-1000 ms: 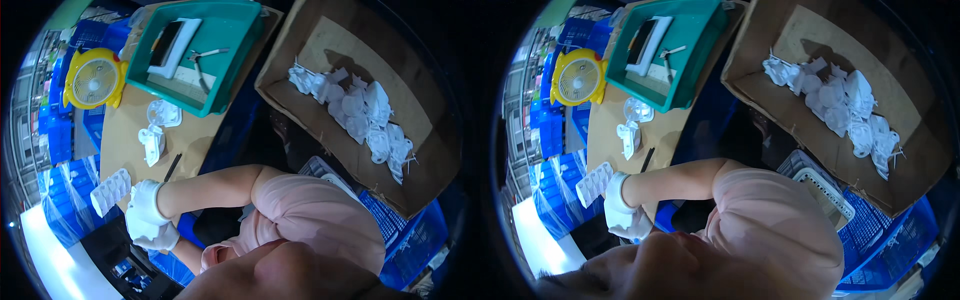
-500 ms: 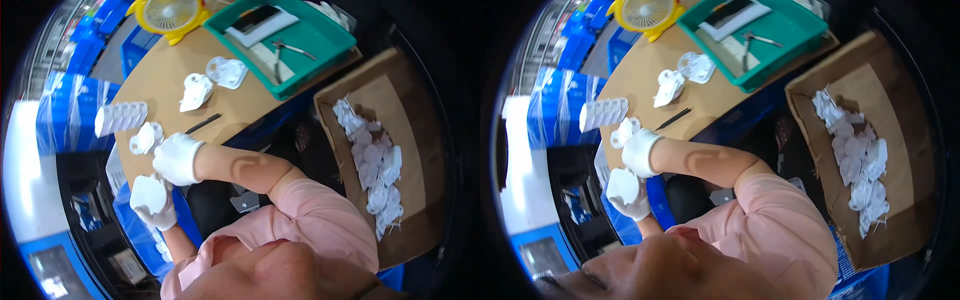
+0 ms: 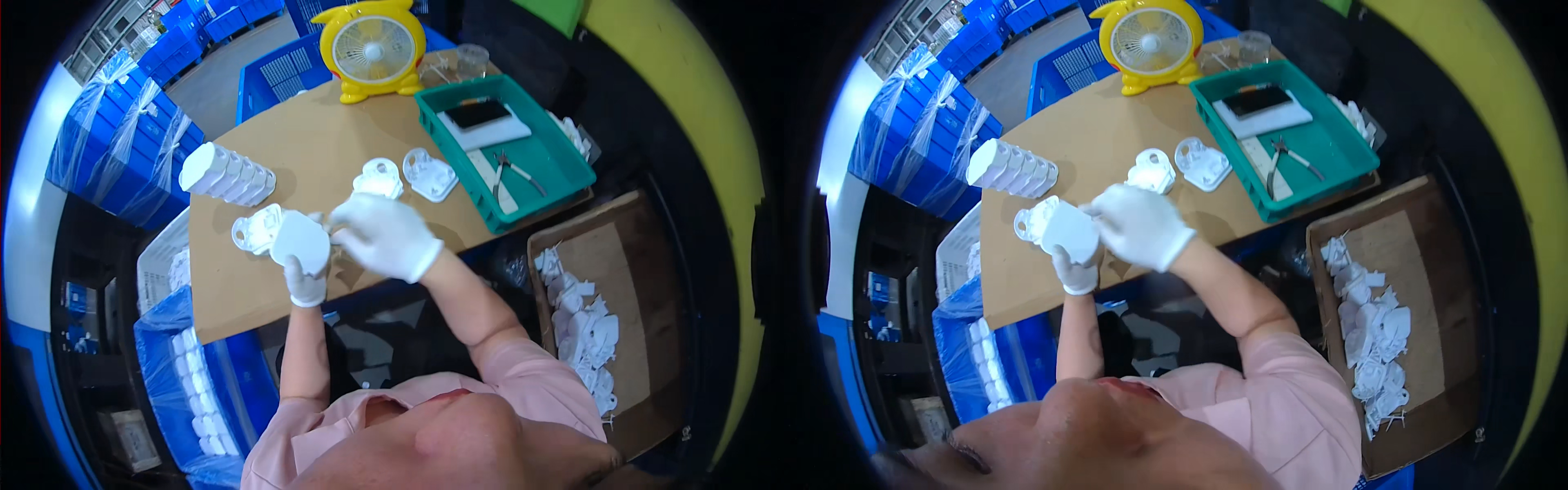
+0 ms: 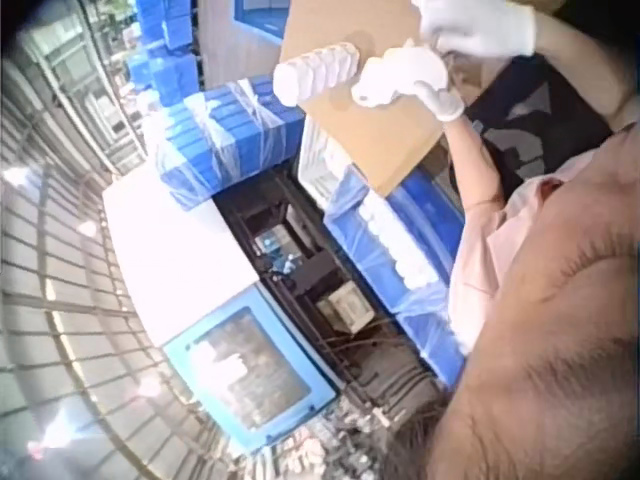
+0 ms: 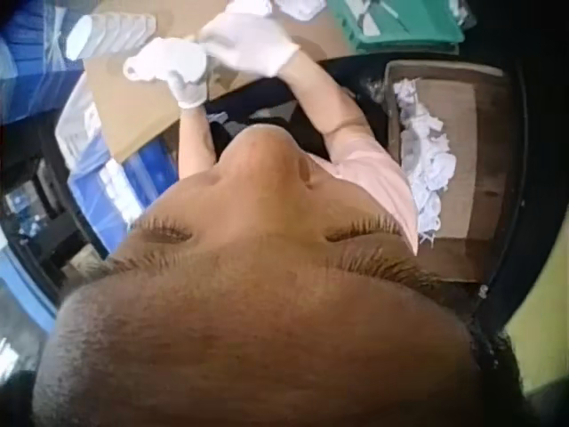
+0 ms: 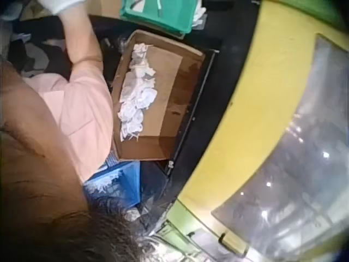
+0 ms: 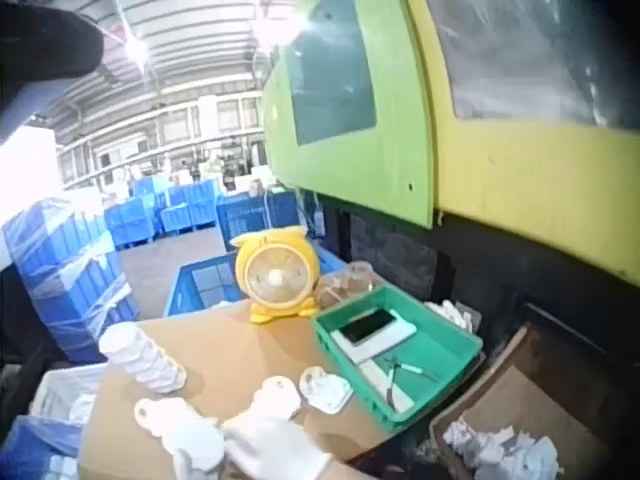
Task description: Inspecting, marking with a pen, and sorting small white plastic components at a workstation.
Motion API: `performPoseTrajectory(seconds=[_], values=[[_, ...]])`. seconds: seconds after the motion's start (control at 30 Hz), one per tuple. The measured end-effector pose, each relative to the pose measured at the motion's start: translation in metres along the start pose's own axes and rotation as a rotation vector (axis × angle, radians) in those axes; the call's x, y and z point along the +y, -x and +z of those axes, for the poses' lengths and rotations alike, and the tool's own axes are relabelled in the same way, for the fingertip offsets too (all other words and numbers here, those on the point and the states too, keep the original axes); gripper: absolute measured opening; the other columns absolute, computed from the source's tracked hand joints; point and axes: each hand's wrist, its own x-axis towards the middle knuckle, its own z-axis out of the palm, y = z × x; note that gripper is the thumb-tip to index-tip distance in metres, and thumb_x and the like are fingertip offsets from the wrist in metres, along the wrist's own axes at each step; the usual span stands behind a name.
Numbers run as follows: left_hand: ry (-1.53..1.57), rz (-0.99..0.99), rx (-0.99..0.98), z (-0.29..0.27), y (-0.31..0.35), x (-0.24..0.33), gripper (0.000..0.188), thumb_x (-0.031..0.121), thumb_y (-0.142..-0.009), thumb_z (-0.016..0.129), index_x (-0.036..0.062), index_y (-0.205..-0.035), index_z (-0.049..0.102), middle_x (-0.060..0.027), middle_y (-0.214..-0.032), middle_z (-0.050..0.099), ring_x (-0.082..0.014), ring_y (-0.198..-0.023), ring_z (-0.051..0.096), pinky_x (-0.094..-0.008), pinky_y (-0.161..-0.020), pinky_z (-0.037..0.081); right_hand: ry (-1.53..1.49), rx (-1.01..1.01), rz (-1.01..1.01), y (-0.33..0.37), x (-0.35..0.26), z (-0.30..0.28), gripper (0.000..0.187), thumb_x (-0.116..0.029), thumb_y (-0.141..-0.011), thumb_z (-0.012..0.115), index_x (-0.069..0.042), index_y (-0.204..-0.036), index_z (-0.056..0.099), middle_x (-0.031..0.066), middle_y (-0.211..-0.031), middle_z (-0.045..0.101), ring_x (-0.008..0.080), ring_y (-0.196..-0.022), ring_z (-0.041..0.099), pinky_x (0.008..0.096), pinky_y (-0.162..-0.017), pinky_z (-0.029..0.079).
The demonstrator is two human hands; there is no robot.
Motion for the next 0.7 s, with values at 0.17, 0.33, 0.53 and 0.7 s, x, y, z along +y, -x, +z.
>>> performPoseTrajectory(seconds=[0.17,0.33,0.53,0.7], values=[[0.16,-0.042,-0.04,-0.013,-0.012,-0.008,0.083,0.063,-0.084,0.056,0.0052,-0.141,0.037,-0.0186,-0.125,0.056,-0.0289,-0.102,0.06,-0.0399,-0.086,0.051,0.357,0.046,0.34,-0.054,0.08,-0.081,0.018,-0.02,-0.085,0.061,-0.007,-0.094,0.068,0.0155,-0.096,0.068,0.0309,-0.09,0.066,0.0364,-0.08,0.051],[0.206,-0.133,-0.021,-0.011,-0.013,-0.009,0.082,0.061,-0.084,0.057,0.0061,-0.141,0.038,-0.0182,-0.125,0.056,-0.0279,-0.102,0.06,-0.0388,-0.083,0.052,0.938,-0.162,0.601,-0.145,0.231,-0.149,0.027,-0.027,-0.086,0.052,-0.011,-0.096,0.071,0.0156,-0.107,0.067,0.0354,-0.099,0.064,0.043,-0.089,0.049],[0.208,-0.143,-0.007,-0.008,0.006,-0.007,0.086,0.058,-0.081,0.062,0.0045,-0.142,0.036,-0.0171,-0.132,0.051,-0.0246,-0.11,0.058,-0.0368,-0.095,0.046,1.02,-0.243,0.877,-0.186,0.365,-0.146,0.042,-0.022,-0.086,0.052,-0.003,-0.121,0.063,0.0206,-0.131,0.056,0.0345,-0.124,0.053,0.0421,-0.103,0.042],[0.252,-0.23,0.001,-0.005,0.004,-0.008,0.092,0.059,-0.078,0.066,0.0038,-0.143,0.033,-0.0164,-0.134,0.05,-0.025,-0.116,0.055,-0.038,-0.101,0.042,1.056,-0.578,0.961,-0.181,0.466,-0.161,0.045,-0.021,-0.085,0.052,-0.003,-0.124,0.061,0.0194,-0.134,0.055,0.0346,-0.126,0.051,0.043,-0.105,0.039]])
